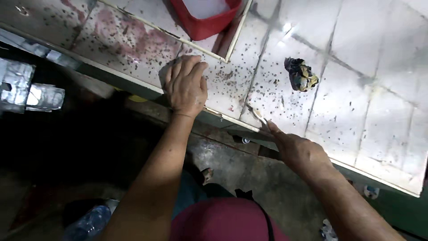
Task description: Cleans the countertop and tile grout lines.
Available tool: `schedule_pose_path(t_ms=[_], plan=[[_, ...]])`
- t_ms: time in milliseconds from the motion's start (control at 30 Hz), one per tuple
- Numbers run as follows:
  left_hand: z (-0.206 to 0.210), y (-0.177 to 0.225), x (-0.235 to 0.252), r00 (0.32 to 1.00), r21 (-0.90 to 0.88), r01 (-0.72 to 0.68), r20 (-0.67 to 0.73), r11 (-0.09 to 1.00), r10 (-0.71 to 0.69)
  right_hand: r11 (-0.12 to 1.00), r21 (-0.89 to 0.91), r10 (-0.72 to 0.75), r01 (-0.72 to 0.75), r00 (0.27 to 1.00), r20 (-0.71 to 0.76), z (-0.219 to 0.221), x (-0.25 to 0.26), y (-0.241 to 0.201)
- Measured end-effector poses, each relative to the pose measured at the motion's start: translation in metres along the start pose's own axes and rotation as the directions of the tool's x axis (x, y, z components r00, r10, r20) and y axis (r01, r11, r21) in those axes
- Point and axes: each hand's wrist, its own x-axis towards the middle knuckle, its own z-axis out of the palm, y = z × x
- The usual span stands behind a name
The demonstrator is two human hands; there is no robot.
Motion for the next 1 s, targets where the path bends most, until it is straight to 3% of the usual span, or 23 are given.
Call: schedule_pose_path(t_ms=[100, 200, 333, 533, 700, 833, 900, 1000], plan=[[-0.004, 0.002, 0.001, 0.998, 0.018, 0.014, 0.065, 1.000, -0.015, 0.999, 0.018, 0.031, -0.033, 0.997, 0.069, -0.020, 0.025, -0.024], [-0.007, 0.004, 0.003, 0.994, 0.033, 0.027, 0.107, 0.999, -0.031, 1.000, 0.023, -0.020, 0.020, 1.000, -0.012, -0.012, 0.015, -0.010], [-0.003, 0.001, 0.002, 0.999, 0.024, -0.007, 0.051, 1.000, 0.006, 0.997, 0.057, -0.037, 0.045, 0.990, -0.136, 0.010, -0.010, 0.016], [0.000, 0.000, 0.002, 1.000, 0.030, -0.015, 0.021, 0.999, 0.015, 0.895, 0.443, 0.104, -0.055, 0.991, -0.086, -0.003, -0.003, 0.027], [0.001, -0.002, 0.001, 1.000, 0.023, -0.020, -0.005, 1.000, 0.020, 0.967, 0.254, 0.009, 0.018, 0.994, -0.105, 0.004, -0.002, 0.018], [0.000, -0.001, 0.000, 1.000, 0.014, -0.022, 0.000, 1.000, 0.022, 0.982, 0.187, 0.009, -0.013, 1.000, 0.023, -0.013, 0.029, -0.018], [-0.003, 0.000, 0.000, 0.999, 0.015, -0.009, 0.045, 1.000, 0.008, 0.986, 0.166, 0.001, -0.004, 1.000, 0.017, -0.011, 0.022, -0.021], [0.000, -0.002, 0.001, 1.000, 0.003, -0.029, 0.004, 1.000, 0.029, 0.993, 0.118, 0.003, 0.000, 1.000, -0.027, 0.012, -0.009, -0.005]])
